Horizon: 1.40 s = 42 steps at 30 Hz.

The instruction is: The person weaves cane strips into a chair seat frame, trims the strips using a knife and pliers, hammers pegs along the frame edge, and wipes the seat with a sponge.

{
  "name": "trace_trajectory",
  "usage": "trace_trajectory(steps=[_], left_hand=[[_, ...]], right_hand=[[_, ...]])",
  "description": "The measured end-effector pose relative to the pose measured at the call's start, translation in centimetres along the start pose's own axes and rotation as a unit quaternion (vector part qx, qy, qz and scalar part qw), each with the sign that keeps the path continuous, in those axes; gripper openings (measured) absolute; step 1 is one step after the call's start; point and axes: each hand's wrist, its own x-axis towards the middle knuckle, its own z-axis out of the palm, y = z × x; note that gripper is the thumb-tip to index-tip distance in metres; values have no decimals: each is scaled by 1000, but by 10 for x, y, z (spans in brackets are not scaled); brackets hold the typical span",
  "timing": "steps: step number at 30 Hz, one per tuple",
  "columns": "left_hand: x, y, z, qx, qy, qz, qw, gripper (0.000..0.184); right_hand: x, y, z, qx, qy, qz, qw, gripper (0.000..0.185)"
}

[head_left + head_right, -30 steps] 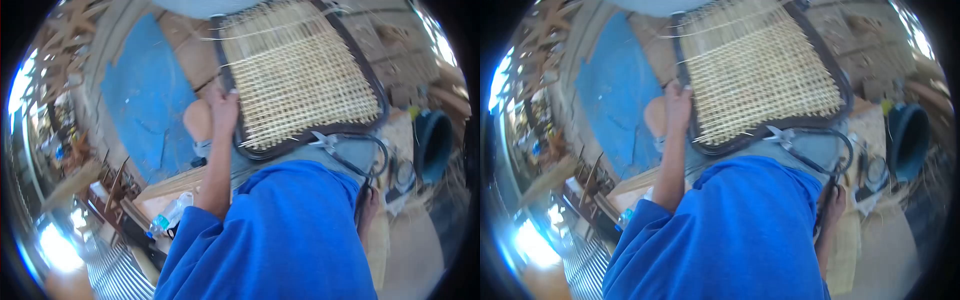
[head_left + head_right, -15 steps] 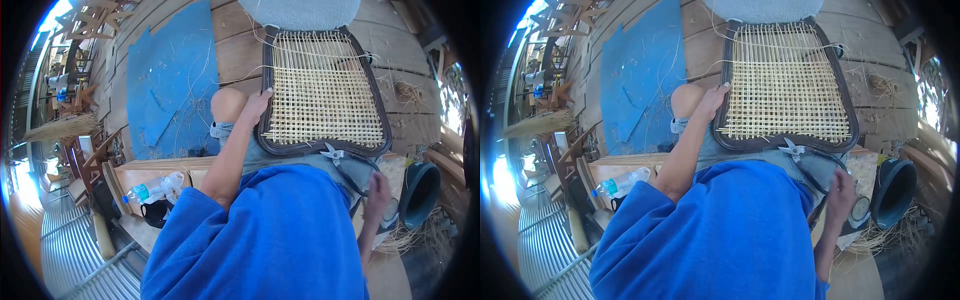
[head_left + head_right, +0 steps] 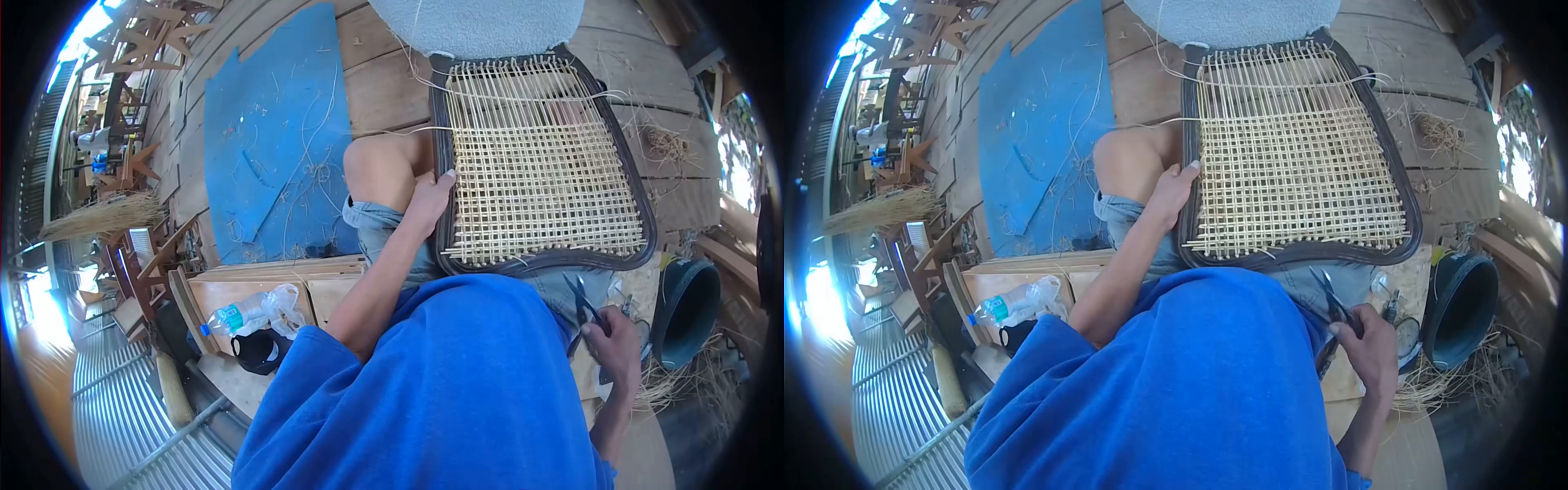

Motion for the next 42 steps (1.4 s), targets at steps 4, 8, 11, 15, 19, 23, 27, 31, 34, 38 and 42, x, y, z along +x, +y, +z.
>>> trace_trajectory(steps=[4,8,11,15,19,23,27,31,34,38,42], left_hand=[[8,-1,-1,302,131,201,923,45],[27,54,-12,457,227,330,794,57],[86,70,-21,431,219,276,831,59],[153,73,-24,499,138,139,844,60],[169,67,-30,470,89,122,870,57],[164,73,-30,425,61,139,892,53],[165,64,-41,392,58,148,906,46],[125,90,-41,442,37,53,895,45],[107,89,-50,461,36,73,884,40],[91,82,-51,422,5,151,894,24],[89,82,-47,407,-7,167,898,15]], right_hand=[[6,1,24,243,-43,-61,967,35],[20,6,38,248,-17,-56,967,31],[25,25,43,306,-30,-82,948,32],[19,32,46,467,-79,0,881,43],[15,26,48,555,-62,23,830,55],[29,5,26,589,-51,-17,806,59],[76,-41,4,605,-74,-100,786,61],[124,-92,11,548,-220,13,807,45],[158,-130,26,502,-318,40,803,48],[180,-178,35,403,-341,56,848,58],[200,-205,39,317,-375,30,871,62]])
